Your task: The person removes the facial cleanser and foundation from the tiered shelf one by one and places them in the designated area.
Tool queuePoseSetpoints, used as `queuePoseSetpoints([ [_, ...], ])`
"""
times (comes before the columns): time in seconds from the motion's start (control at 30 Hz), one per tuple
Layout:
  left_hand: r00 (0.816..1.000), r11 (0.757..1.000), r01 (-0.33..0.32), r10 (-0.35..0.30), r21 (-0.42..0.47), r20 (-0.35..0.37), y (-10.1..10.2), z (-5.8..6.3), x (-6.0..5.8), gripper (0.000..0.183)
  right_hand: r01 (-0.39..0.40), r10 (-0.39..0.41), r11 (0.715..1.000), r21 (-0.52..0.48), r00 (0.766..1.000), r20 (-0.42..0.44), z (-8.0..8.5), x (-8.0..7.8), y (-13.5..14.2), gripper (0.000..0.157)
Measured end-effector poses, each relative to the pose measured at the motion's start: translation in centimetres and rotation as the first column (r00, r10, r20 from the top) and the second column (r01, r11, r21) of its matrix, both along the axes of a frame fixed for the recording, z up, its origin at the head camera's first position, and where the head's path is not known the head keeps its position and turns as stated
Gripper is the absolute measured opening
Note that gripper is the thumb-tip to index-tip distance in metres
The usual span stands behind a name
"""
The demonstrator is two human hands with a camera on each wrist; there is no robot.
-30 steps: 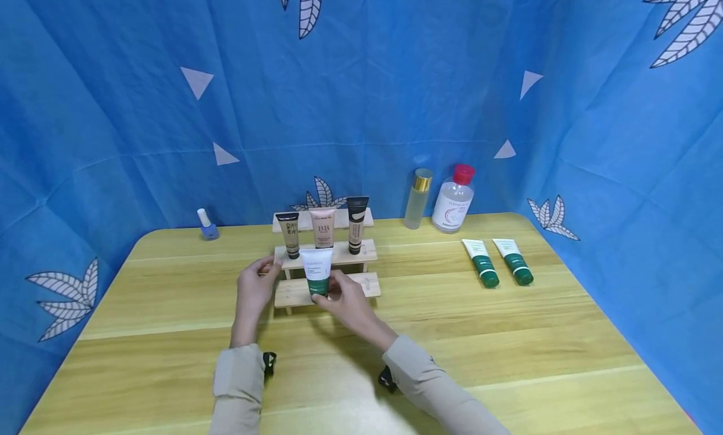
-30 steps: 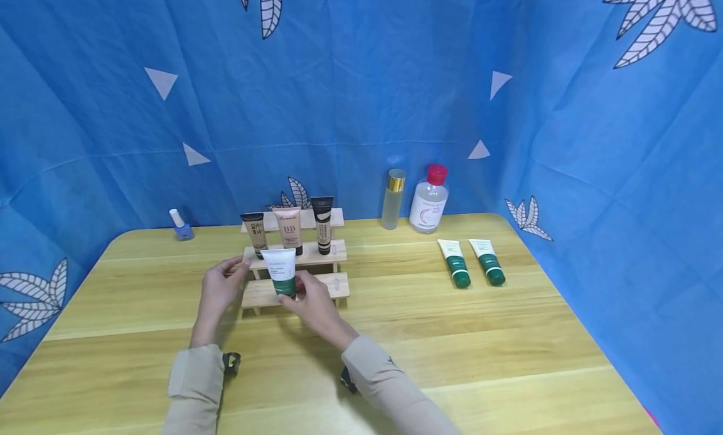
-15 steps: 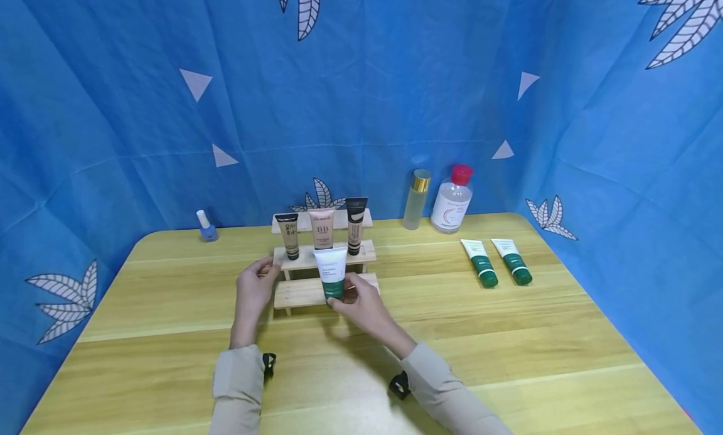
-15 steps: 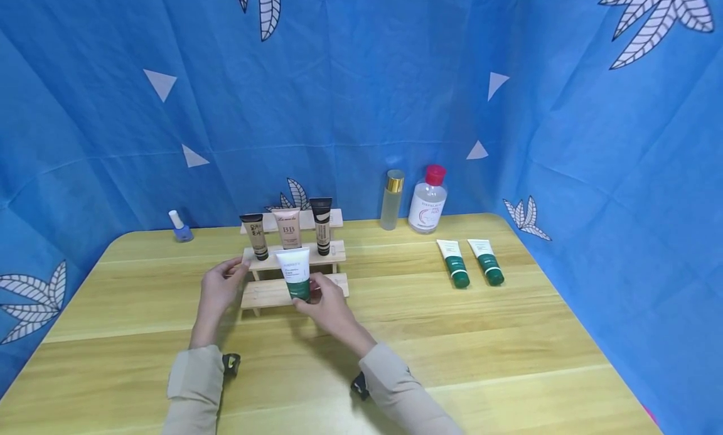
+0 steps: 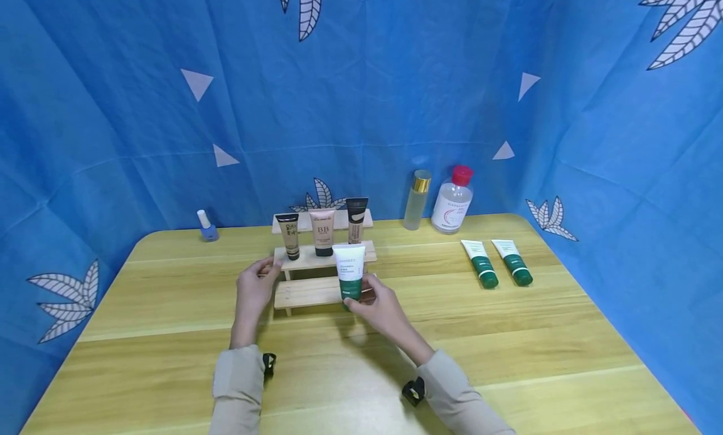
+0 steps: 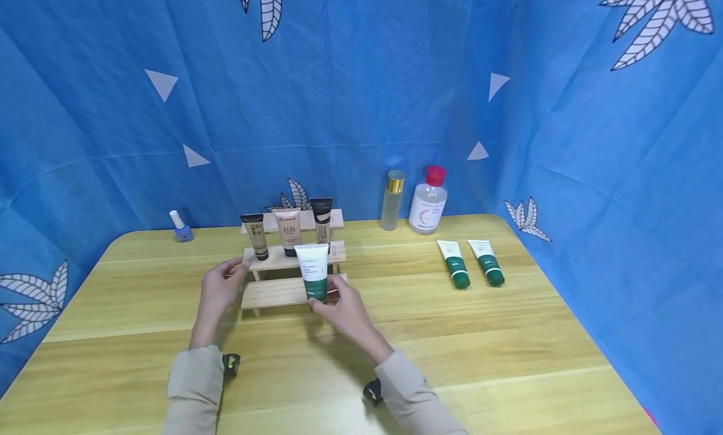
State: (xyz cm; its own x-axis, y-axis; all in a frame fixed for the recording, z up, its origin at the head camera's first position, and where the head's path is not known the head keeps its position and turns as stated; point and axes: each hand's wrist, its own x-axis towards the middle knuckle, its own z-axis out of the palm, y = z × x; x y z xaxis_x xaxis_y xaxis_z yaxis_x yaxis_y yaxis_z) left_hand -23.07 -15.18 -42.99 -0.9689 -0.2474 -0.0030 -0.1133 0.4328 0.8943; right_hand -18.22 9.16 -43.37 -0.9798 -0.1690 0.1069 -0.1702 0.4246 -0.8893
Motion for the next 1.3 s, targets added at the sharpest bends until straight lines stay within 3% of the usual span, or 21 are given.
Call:
queuePoseSetpoints([
  [0.37, 1.0, 1.0, 0.004, -0.004, 0.012, 0.015, 0.0, -0.3, -0.1, 0.044, 0.109, -0.109, 0.994, -0.015, 0.994, -0.02, -0.2, -0.1, 2.5, 0.033],
  [0.67, 1.0, 1.0, 0.005, -0.006, 0.012, 0.019, 0.0, -0.3, -0.2, 0.045, 0.223, -0.221, 0.973, -0.066, 0.975, 0.038, 0.5, -0.3, 5.4, 0.035],
  [0.93, 1.0, 1.0, 0.003, -0.003, 0.02, 0.007, 0.0, -0.3, -0.2, 0.044, 0.3, -0.301, 0.954, 0.022, 0.951, 0.072, -0.5, -1.7, 8.6, 0.042],
  [1.3, 1.0, 1.0, 0.007, -0.008, 0.024, 0.016, -0.1, -0.2, -0.2, 0.045, 0.335, -0.342, 0.938, 0.087, 0.936, 0.086, -1.1, -2.4, 11.2, 0.05],
])
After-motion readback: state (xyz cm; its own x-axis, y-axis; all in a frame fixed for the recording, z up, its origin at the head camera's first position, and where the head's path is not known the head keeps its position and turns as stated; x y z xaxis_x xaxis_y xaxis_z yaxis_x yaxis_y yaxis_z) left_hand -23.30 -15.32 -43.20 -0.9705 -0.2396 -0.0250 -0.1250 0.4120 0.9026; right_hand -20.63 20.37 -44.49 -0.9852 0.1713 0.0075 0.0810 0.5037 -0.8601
